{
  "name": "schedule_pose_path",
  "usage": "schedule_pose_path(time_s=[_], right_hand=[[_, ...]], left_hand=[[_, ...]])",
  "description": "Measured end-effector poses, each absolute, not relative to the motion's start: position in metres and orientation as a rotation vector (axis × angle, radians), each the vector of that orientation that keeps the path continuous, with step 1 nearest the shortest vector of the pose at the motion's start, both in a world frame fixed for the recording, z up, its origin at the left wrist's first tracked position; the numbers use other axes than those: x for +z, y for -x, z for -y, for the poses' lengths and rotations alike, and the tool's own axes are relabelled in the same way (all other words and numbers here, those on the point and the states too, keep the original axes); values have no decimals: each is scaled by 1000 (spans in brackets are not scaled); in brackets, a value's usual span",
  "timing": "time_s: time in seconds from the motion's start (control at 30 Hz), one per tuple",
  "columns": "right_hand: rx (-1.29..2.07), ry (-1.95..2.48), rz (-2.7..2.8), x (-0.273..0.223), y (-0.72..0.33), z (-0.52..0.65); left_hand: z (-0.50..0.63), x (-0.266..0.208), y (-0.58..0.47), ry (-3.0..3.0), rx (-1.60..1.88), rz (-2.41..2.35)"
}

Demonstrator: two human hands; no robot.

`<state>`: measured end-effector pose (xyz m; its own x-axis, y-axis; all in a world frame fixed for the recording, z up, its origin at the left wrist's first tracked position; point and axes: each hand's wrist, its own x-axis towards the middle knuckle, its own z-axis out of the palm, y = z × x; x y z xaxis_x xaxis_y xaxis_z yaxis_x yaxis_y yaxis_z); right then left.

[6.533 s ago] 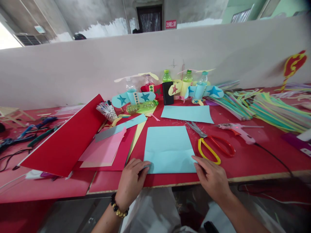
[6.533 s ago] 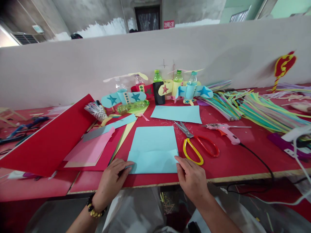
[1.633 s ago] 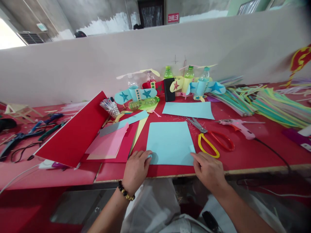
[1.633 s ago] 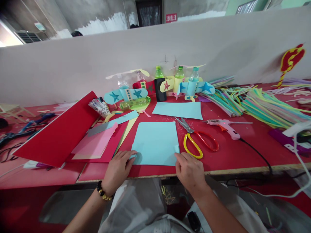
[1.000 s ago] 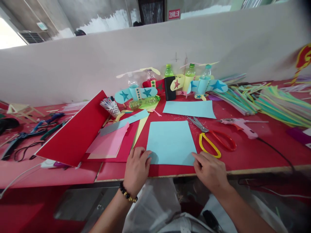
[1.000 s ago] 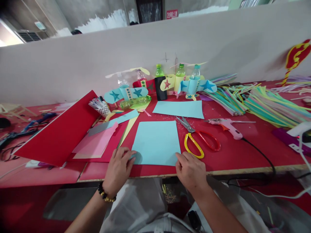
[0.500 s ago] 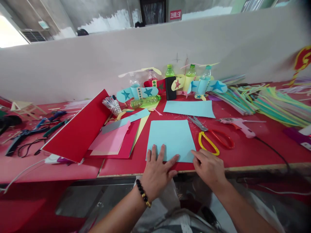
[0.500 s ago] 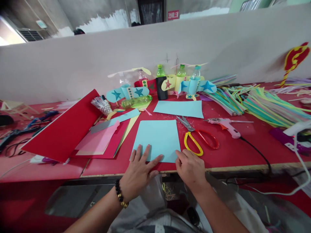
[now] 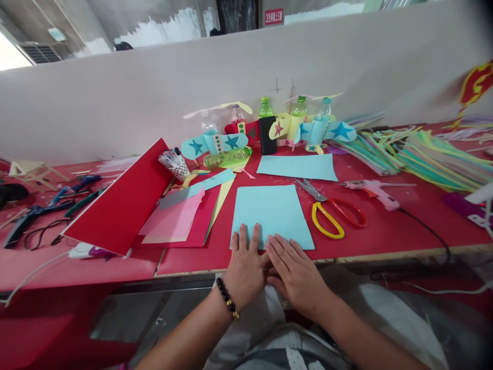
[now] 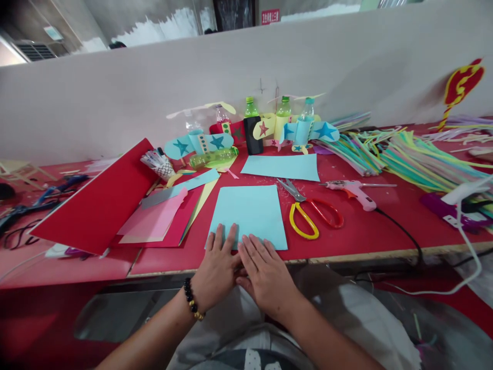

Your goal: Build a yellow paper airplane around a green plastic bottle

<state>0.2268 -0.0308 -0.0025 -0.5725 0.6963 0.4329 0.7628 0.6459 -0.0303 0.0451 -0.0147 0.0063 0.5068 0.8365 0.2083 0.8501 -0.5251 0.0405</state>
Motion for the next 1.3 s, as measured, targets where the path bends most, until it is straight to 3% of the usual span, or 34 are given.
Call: schedule_pose_path(time_s=[0.2,0.97,1.3], right_hand=[[-258,1331,2411,-20,-241,35],[-457,1528,2326,-13,-285,50],[-108,1374,2487,4,-213,40]], left_hand=[[14,10,-44,2671,-286,1494],[46,20,40,2512,-203,1510],[26,24,-19,2700,-353,1396]])
